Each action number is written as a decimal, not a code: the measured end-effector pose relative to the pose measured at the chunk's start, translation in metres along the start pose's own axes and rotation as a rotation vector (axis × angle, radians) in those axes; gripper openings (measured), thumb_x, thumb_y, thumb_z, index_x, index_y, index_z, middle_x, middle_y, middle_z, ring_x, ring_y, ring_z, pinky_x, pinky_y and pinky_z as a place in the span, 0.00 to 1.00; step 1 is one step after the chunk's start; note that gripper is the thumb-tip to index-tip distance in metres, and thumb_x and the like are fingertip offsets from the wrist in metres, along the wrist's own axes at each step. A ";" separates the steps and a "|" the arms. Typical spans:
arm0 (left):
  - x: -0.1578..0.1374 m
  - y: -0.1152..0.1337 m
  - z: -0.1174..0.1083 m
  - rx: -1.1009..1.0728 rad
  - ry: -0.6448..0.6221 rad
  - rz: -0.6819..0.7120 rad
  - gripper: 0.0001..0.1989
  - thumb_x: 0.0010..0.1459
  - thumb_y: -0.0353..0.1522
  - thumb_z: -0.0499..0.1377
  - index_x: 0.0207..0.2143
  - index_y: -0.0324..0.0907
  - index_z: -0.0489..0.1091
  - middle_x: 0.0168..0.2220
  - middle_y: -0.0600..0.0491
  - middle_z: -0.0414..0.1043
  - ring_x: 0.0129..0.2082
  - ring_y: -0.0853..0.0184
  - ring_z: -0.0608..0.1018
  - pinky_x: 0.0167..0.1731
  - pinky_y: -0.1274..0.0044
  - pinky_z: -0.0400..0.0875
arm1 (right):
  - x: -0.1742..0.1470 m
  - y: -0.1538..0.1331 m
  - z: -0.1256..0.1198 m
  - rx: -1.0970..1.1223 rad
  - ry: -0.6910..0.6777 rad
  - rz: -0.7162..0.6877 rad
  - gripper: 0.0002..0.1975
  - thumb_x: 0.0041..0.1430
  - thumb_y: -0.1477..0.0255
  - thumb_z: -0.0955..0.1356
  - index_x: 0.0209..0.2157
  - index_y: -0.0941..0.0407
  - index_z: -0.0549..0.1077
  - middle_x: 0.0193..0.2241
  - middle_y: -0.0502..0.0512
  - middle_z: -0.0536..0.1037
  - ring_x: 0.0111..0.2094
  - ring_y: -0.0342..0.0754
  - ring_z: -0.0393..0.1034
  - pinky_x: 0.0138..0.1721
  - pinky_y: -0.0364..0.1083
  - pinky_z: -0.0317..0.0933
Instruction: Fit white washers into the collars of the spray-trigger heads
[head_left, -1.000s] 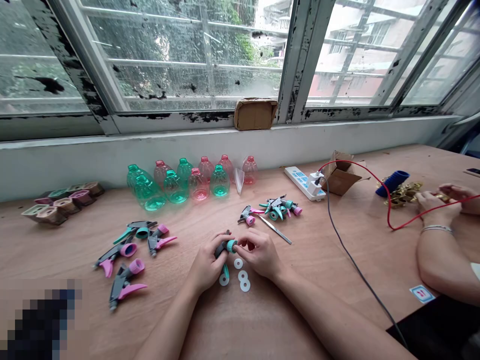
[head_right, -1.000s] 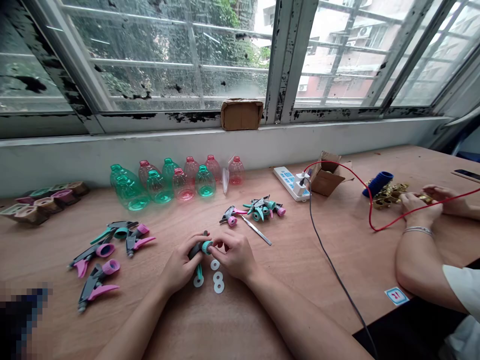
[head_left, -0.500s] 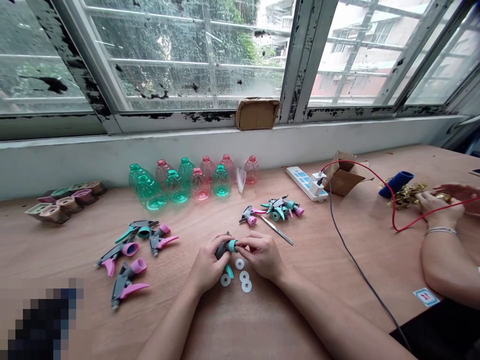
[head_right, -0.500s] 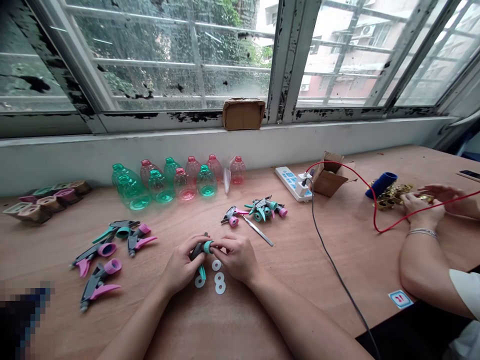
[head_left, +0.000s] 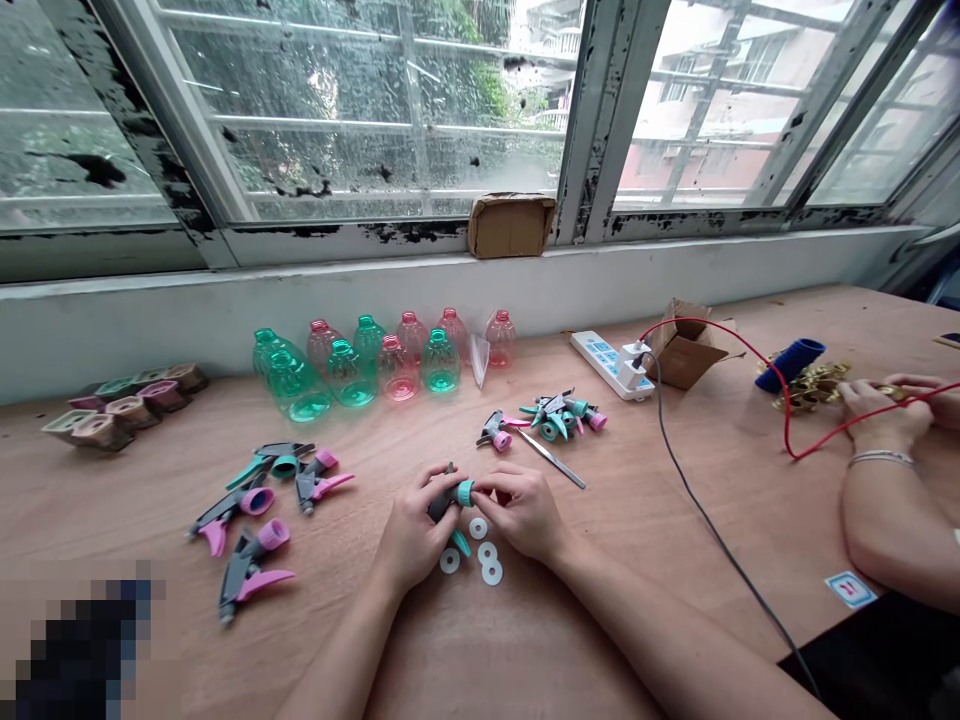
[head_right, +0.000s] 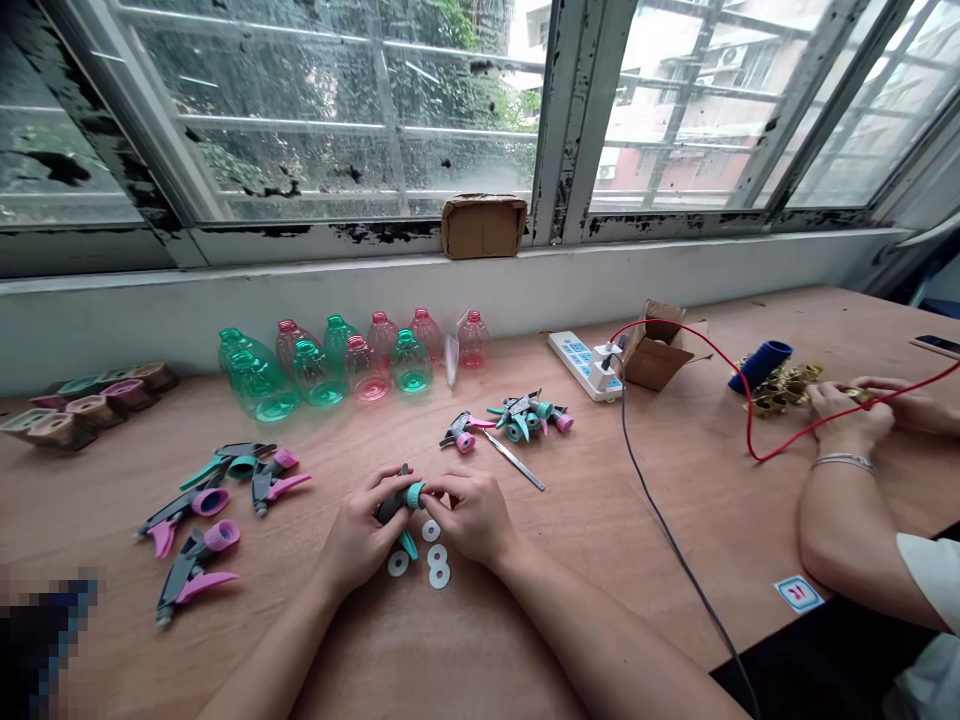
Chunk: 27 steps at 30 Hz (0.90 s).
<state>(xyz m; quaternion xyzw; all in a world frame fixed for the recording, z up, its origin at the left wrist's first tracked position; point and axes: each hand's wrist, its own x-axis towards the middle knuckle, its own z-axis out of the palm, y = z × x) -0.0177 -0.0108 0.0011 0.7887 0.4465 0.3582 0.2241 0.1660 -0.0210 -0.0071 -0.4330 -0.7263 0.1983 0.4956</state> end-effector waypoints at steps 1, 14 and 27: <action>-0.001 -0.001 0.001 0.006 0.007 0.006 0.18 0.56 0.27 0.56 0.48 0.46 0.75 0.51 0.48 0.72 0.53 0.60 0.74 0.53 0.68 0.70 | 0.000 0.000 0.000 0.013 0.004 0.014 0.05 0.57 0.75 0.70 0.31 0.55 0.80 0.24 0.51 0.75 0.24 0.42 0.66 0.27 0.41 0.58; -0.006 -0.004 0.004 0.182 0.128 0.236 0.17 0.62 0.27 0.53 0.50 0.47 0.73 0.53 0.47 0.69 0.46 0.63 0.78 0.46 0.73 0.75 | 0.000 0.003 0.007 0.473 -0.050 0.337 0.08 0.53 0.68 0.71 0.29 0.59 0.81 0.23 0.52 0.78 0.23 0.43 0.67 0.25 0.41 0.59; -0.006 -0.003 0.005 0.055 0.156 0.169 0.17 0.58 0.25 0.56 0.47 0.46 0.75 0.52 0.47 0.71 0.49 0.61 0.77 0.49 0.72 0.73 | -0.002 0.001 0.007 0.446 -0.043 0.366 0.10 0.53 0.66 0.71 0.25 0.59 0.78 0.19 0.50 0.72 0.21 0.41 0.60 0.23 0.41 0.54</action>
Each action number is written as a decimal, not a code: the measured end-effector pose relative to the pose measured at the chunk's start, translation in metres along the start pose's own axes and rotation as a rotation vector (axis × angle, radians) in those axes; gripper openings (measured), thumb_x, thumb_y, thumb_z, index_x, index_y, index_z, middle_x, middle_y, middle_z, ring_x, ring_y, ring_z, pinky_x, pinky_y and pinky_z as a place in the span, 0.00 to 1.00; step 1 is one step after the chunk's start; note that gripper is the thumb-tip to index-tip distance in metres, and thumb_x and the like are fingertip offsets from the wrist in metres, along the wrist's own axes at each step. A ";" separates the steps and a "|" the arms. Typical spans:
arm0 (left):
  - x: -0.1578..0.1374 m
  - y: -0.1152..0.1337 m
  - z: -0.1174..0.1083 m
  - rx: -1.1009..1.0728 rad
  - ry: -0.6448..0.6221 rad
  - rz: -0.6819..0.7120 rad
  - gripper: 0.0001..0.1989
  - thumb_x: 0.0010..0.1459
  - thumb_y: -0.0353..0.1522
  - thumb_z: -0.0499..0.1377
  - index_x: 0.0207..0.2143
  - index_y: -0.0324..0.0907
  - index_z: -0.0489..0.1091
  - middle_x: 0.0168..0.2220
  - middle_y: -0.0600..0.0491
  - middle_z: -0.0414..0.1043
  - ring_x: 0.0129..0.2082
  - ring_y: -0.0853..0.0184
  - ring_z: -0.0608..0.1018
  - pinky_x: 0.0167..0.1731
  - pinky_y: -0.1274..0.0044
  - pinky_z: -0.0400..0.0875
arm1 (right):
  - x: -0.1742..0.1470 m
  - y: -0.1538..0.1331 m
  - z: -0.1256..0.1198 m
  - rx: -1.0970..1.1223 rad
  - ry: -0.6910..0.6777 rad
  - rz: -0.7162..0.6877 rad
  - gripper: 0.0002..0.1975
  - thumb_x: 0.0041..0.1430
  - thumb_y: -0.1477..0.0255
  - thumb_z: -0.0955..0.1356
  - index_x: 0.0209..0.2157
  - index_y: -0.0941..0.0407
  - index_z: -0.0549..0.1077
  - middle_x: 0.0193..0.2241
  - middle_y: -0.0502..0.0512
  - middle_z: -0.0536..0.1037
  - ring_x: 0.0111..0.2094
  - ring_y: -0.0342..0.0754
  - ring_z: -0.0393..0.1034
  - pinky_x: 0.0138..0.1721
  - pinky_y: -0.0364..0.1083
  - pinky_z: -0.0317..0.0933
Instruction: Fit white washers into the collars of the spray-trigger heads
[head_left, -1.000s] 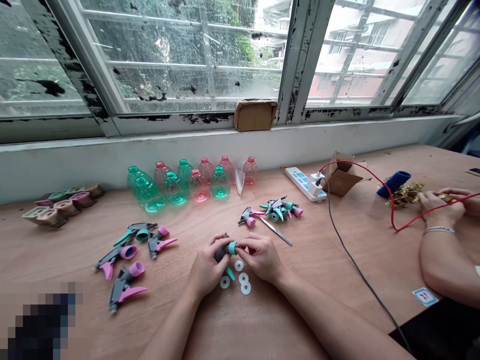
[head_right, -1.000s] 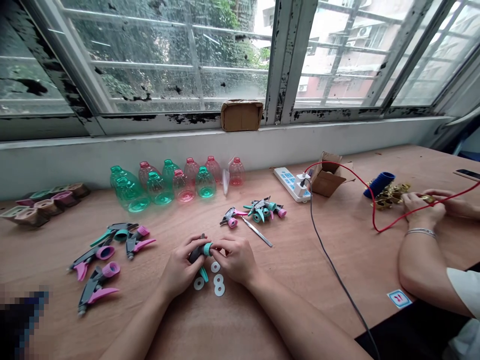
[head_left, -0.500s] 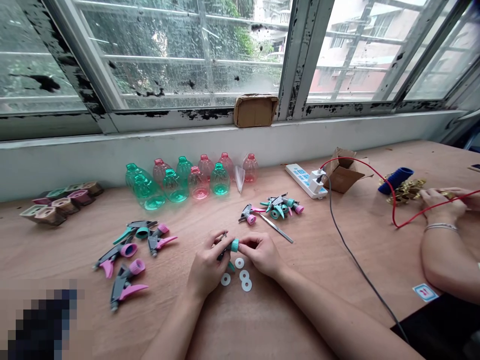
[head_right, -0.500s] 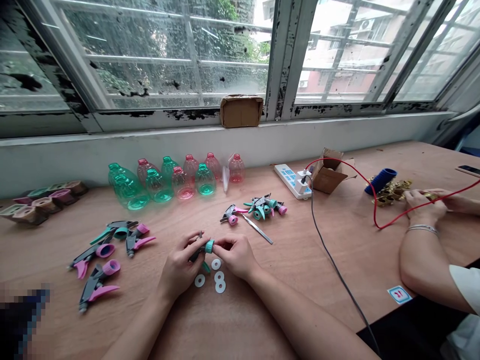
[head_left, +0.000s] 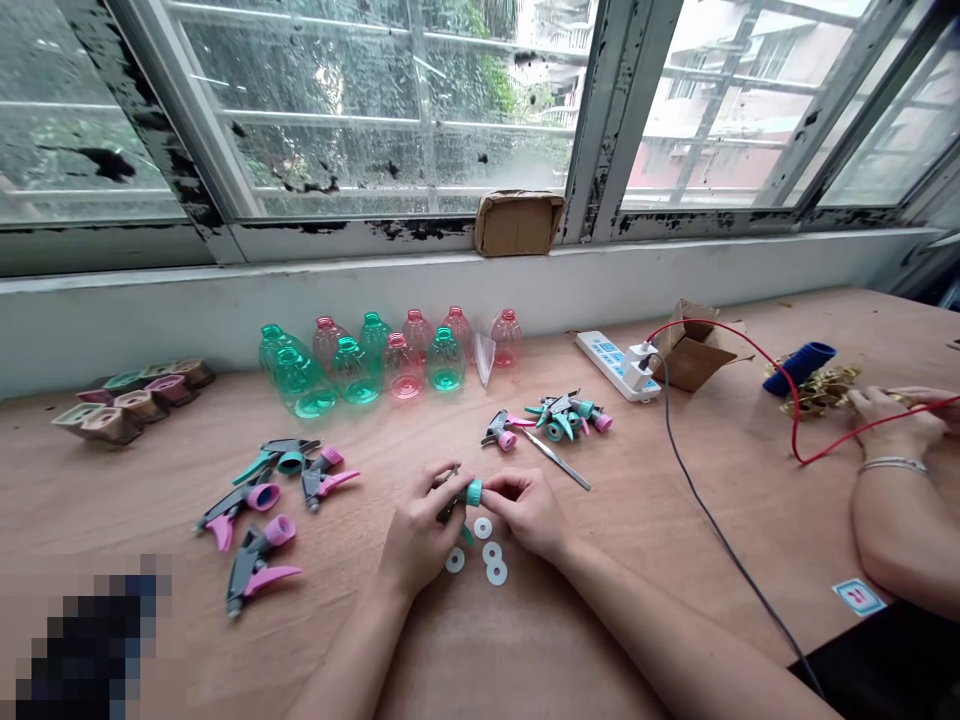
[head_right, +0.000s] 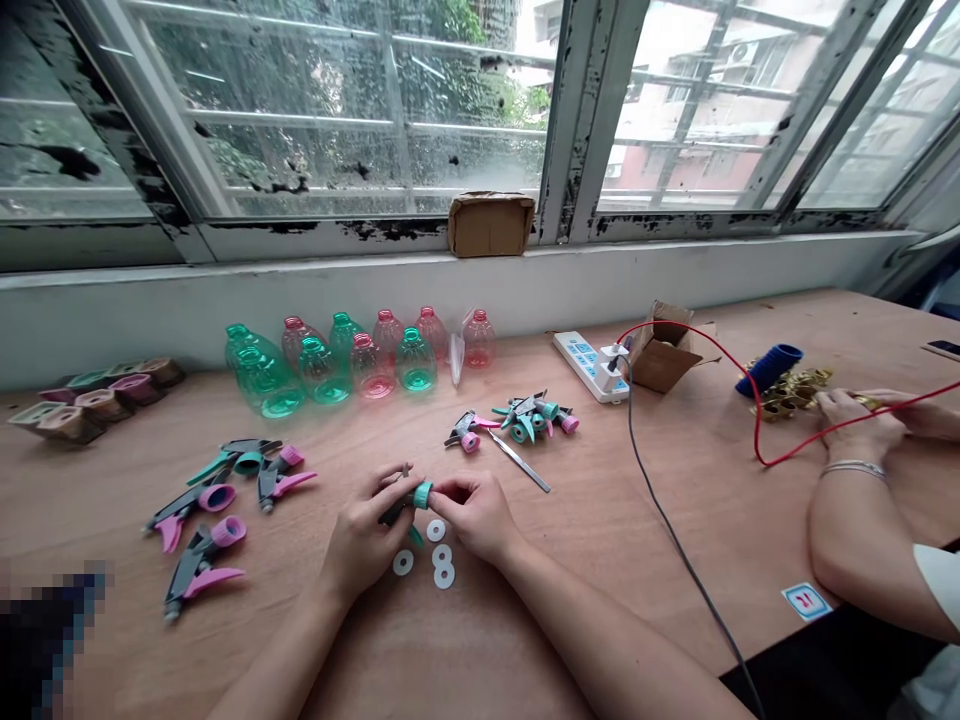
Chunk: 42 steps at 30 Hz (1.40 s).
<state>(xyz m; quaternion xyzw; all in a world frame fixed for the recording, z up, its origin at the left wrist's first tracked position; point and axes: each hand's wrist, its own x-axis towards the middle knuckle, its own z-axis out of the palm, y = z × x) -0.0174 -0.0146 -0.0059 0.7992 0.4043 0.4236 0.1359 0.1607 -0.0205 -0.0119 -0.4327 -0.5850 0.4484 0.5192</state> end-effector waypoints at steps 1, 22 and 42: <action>0.001 0.001 -0.001 -0.084 0.002 -0.072 0.15 0.57 0.26 0.57 0.46 0.45 0.75 0.51 0.47 0.72 0.50 0.60 0.76 0.50 0.71 0.73 | -0.001 0.000 0.000 -0.016 0.011 -0.028 0.09 0.53 0.67 0.71 0.26 0.59 0.78 0.19 0.49 0.71 0.21 0.41 0.60 0.23 0.41 0.54; 0.007 0.002 -0.004 -0.641 -0.144 -0.434 0.26 0.60 0.36 0.57 0.60 0.47 0.58 0.55 0.46 0.69 0.44 0.63 0.75 0.37 0.74 0.73 | 0.005 -0.008 -0.025 -0.496 0.003 -0.526 0.15 0.55 0.72 0.71 0.46 0.52 0.73 0.41 0.55 0.76 0.30 0.44 0.67 0.29 0.43 0.64; 0.008 0.003 -0.001 -0.402 -0.063 -0.448 0.13 0.60 0.38 0.56 0.45 0.42 0.68 0.38 0.51 0.69 0.33 0.68 0.73 0.29 0.77 0.69 | 0.029 -0.001 -0.061 -0.878 0.382 -0.388 0.11 0.57 0.70 0.70 0.43 0.54 0.74 0.41 0.59 0.76 0.44 0.56 0.66 0.47 0.53 0.59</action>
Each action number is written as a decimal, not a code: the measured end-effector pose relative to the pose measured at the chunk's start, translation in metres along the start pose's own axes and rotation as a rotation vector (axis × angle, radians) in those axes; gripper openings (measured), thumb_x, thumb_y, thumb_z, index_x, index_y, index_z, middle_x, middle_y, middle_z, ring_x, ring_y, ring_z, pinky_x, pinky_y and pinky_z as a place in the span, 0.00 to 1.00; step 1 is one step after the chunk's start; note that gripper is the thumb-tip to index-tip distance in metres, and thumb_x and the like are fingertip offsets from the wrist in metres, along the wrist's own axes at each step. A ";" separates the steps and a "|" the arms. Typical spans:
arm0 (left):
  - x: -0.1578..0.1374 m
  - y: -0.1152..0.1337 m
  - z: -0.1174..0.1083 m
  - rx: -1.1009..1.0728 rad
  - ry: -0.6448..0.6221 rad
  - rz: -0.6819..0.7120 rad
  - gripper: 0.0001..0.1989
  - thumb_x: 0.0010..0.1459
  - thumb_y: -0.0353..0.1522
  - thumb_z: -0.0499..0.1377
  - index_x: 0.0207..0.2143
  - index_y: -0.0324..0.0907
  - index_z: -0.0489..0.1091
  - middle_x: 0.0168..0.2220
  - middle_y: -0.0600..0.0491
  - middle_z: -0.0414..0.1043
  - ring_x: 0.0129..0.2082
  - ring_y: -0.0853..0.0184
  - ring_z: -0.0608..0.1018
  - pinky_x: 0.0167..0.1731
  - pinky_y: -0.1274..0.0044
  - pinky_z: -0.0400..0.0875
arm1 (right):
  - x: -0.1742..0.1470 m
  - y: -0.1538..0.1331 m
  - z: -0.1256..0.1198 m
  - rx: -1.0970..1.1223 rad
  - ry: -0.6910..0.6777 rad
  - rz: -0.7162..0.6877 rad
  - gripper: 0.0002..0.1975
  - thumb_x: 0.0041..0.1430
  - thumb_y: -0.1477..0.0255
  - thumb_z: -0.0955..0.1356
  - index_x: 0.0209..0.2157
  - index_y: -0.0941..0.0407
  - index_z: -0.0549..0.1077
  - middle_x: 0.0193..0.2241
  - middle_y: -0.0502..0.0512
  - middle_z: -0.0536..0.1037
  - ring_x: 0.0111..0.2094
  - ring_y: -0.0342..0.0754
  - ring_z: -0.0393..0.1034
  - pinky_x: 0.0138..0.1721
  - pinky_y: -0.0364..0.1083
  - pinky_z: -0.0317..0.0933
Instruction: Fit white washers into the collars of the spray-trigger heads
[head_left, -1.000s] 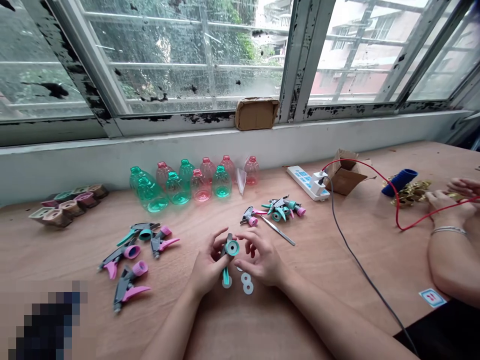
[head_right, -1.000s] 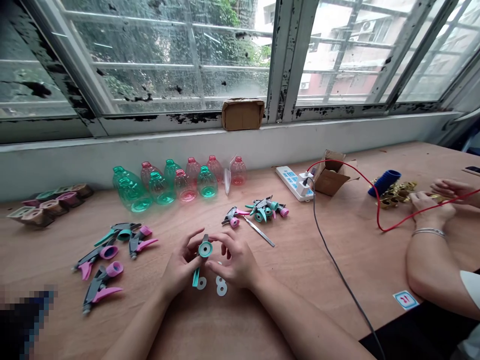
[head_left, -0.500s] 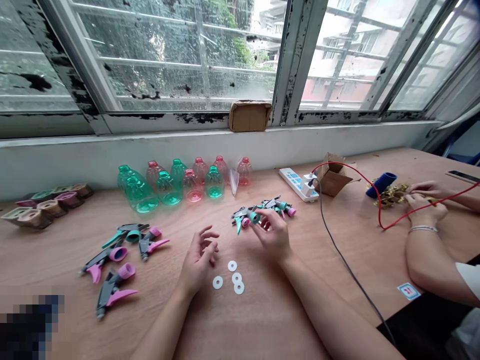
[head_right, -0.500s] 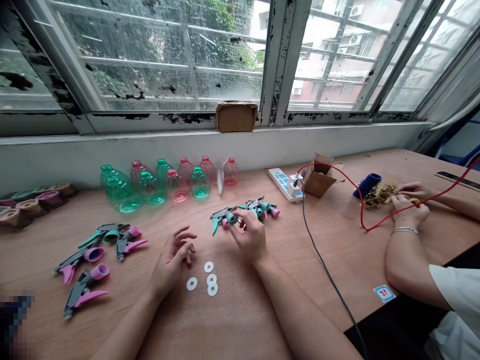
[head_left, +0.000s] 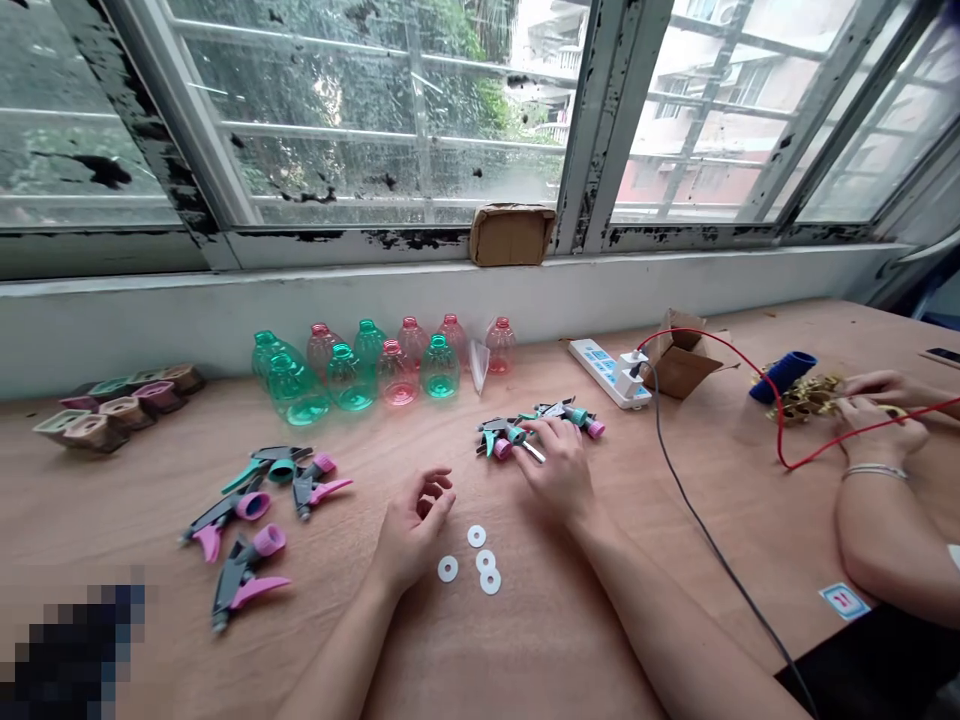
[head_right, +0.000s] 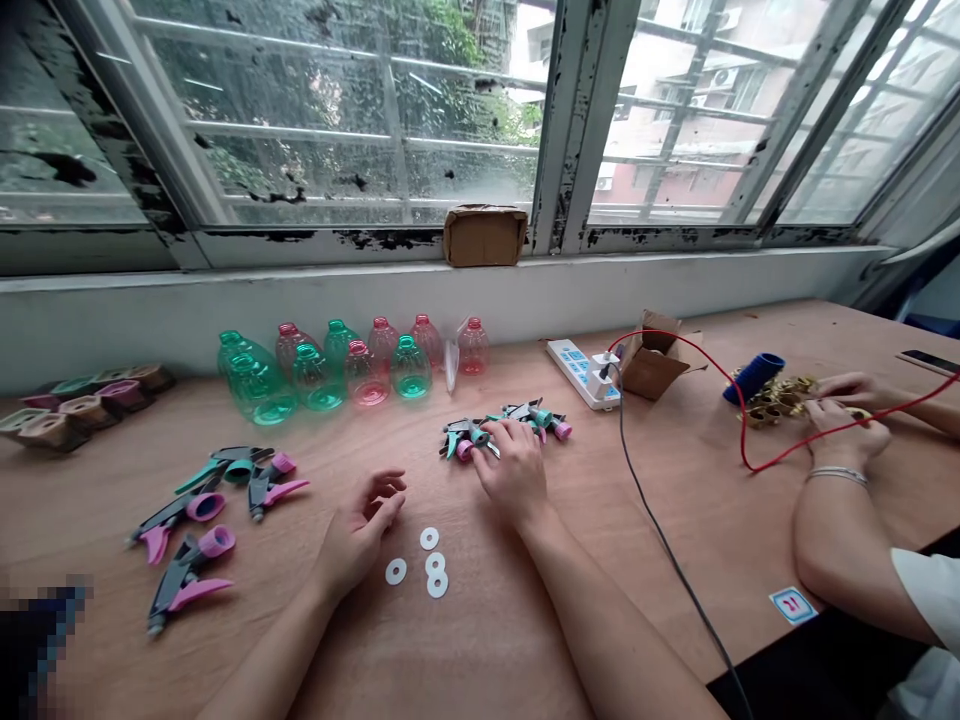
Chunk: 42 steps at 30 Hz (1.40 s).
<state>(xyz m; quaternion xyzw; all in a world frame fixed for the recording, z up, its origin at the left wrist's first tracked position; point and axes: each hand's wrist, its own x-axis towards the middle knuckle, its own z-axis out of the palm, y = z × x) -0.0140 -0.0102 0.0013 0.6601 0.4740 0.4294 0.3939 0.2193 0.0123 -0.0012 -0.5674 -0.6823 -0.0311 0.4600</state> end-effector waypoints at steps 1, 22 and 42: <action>0.000 0.000 0.000 0.044 0.030 0.019 0.12 0.60 0.38 0.56 0.44 0.42 0.69 0.36 0.52 0.70 0.32 0.67 0.73 0.30 0.76 0.69 | -0.002 -0.002 -0.002 0.058 -0.019 -0.037 0.08 0.58 0.70 0.69 0.41 0.54 0.74 0.39 0.58 0.76 0.42 0.55 0.67 0.46 0.52 0.60; 0.007 -0.003 -0.021 0.700 0.184 0.122 0.15 0.64 0.40 0.49 0.43 0.43 0.70 0.38 0.49 0.77 0.39 0.58 0.76 0.49 0.64 0.63 | -0.015 -0.031 -0.003 0.215 -0.656 -0.333 0.03 0.58 0.73 0.70 0.34 0.54 0.78 0.28 0.51 0.76 0.29 0.44 0.68 0.30 0.42 0.55; 0.007 -0.009 -0.016 0.631 -0.205 0.334 0.20 0.58 0.25 0.52 0.47 0.51 0.76 0.52 0.51 0.73 0.52 0.58 0.72 0.53 0.63 0.67 | -0.019 -0.027 0.005 0.395 -0.697 -0.266 0.08 0.52 0.76 0.73 0.34 0.55 0.73 0.31 0.49 0.75 0.34 0.45 0.67 0.36 0.43 0.60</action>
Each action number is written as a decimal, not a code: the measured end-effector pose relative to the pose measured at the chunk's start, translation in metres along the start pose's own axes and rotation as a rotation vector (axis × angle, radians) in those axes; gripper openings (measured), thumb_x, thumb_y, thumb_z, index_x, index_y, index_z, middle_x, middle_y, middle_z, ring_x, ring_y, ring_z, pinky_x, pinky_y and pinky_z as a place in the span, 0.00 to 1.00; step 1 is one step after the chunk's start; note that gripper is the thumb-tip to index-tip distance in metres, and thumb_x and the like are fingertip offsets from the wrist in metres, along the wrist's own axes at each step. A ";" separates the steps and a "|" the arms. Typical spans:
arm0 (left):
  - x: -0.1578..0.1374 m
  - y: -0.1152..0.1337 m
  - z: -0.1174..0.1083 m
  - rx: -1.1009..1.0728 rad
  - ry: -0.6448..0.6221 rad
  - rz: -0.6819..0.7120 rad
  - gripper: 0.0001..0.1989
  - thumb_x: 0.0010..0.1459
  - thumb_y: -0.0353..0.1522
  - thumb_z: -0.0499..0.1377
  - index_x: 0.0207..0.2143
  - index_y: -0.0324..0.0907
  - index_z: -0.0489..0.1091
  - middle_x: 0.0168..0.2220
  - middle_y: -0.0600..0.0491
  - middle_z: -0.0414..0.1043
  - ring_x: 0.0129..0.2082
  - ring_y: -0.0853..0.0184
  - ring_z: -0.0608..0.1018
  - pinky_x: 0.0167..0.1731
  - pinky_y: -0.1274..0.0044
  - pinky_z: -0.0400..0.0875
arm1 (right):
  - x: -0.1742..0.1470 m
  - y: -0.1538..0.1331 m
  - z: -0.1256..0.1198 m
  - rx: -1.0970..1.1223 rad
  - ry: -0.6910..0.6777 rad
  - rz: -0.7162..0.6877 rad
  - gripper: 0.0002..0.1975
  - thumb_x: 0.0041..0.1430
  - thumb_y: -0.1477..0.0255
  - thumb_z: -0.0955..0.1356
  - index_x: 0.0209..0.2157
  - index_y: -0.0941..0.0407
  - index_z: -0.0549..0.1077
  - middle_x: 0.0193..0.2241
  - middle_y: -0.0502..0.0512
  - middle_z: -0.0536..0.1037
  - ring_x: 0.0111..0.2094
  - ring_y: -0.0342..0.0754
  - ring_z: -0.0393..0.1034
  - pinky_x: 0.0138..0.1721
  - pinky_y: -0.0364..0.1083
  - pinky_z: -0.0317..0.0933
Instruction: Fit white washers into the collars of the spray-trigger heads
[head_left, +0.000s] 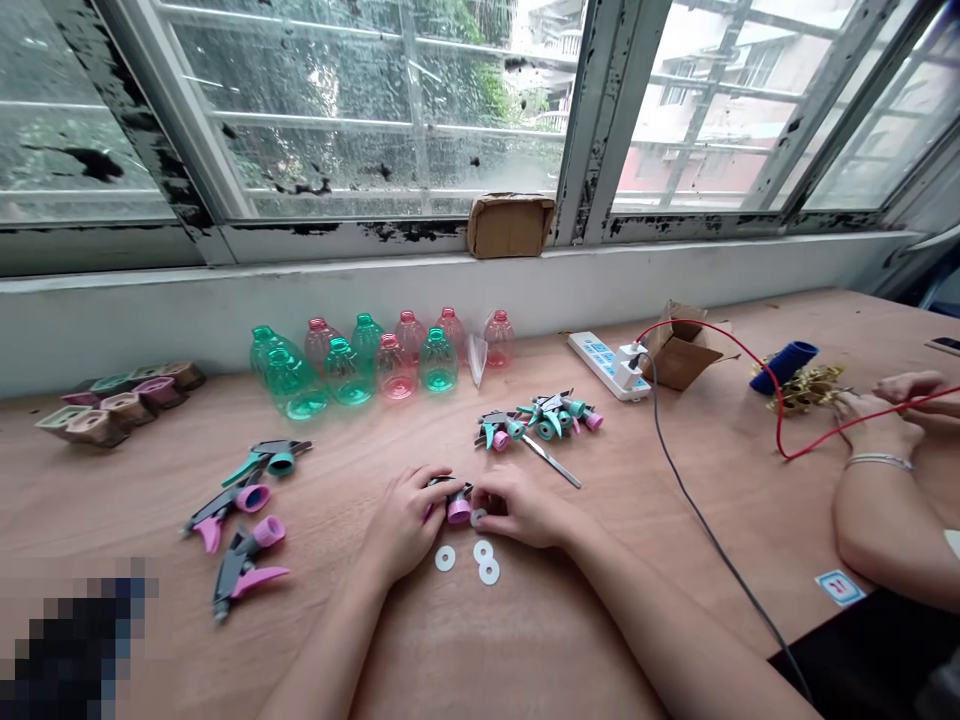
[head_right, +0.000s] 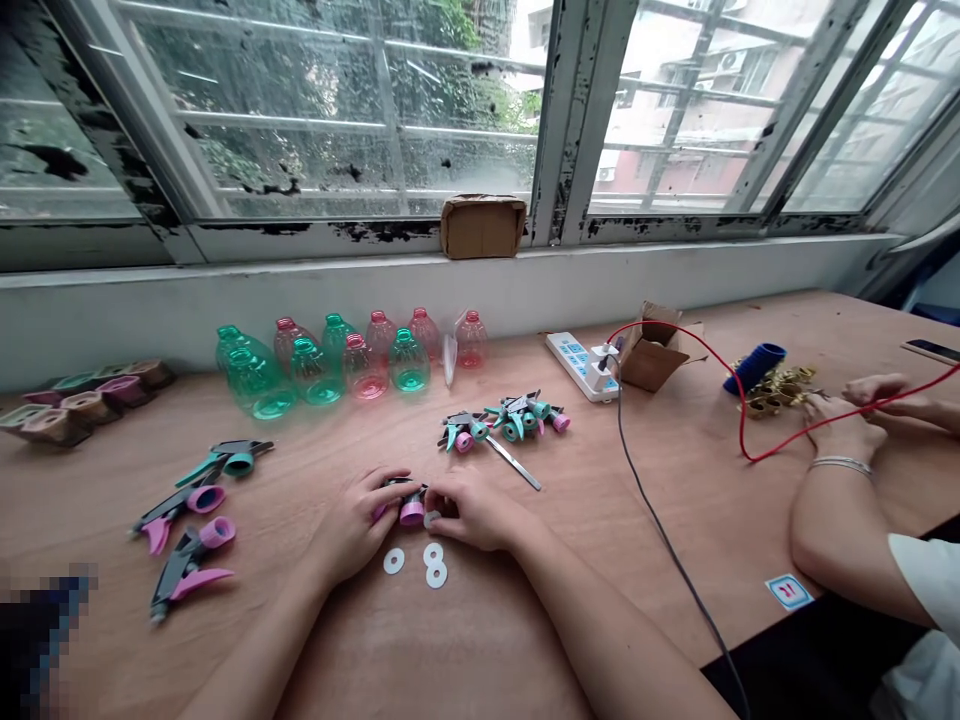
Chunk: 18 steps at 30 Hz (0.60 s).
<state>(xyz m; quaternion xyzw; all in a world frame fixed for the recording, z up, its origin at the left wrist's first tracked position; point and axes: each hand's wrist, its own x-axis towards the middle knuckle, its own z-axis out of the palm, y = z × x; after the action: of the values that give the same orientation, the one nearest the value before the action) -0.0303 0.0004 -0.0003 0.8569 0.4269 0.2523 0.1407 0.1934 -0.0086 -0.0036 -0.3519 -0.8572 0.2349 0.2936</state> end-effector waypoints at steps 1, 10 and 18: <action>0.000 -0.001 0.001 0.006 -0.003 0.010 0.20 0.58 0.26 0.52 0.47 0.52 0.76 0.52 0.51 0.73 0.52 0.58 0.72 0.53 0.63 0.67 | 0.000 0.001 0.001 0.022 0.011 0.005 0.07 0.53 0.77 0.73 0.34 0.55 0.73 0.30 0.49 0.76 0.32 0.44 0.67 0.35 0.42 0.59; -0.004 0.001 0.000 0.050 -0.038 0.059 0.25 0.56 0.27 0.56 0.56 0.51 0.69 0.57 0.48 0.68 0.56 0.54 0.69 0.56 0.60 0.64 | 0.002 0.009 0.010 0.124 0.101 0.059 0.04 0.53 0.76 0.72 0.31 0.57 0.74 0.26 0.47 0.76 0.27 0.41 0.67 0.29 0.39 0.58; -0.004 0.005 0.003 0.063 -0.046 0.097 0.19 0.62 0.37 0.56 0.55 0.54 0.70 0.53 0.48 0.69 0.54 0.55 0.69 0.53 0.61 0.66 | 0.002 0.007 0.009 0.212 0.214 0.122 0.04 0.55 0.74 0.71 0.27 0.58 0.75 0.23 0.48 0.75 0.24 0.41 0.65 0.27 0.39 0.57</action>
<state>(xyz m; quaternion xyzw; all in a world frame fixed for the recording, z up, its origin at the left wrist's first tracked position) -0.0271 -0.0062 -0.0020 0.8861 0.3894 0.2253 0.1111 0.1893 -0.0048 -0.0140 -0.3933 -0.7686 0.3027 0.4037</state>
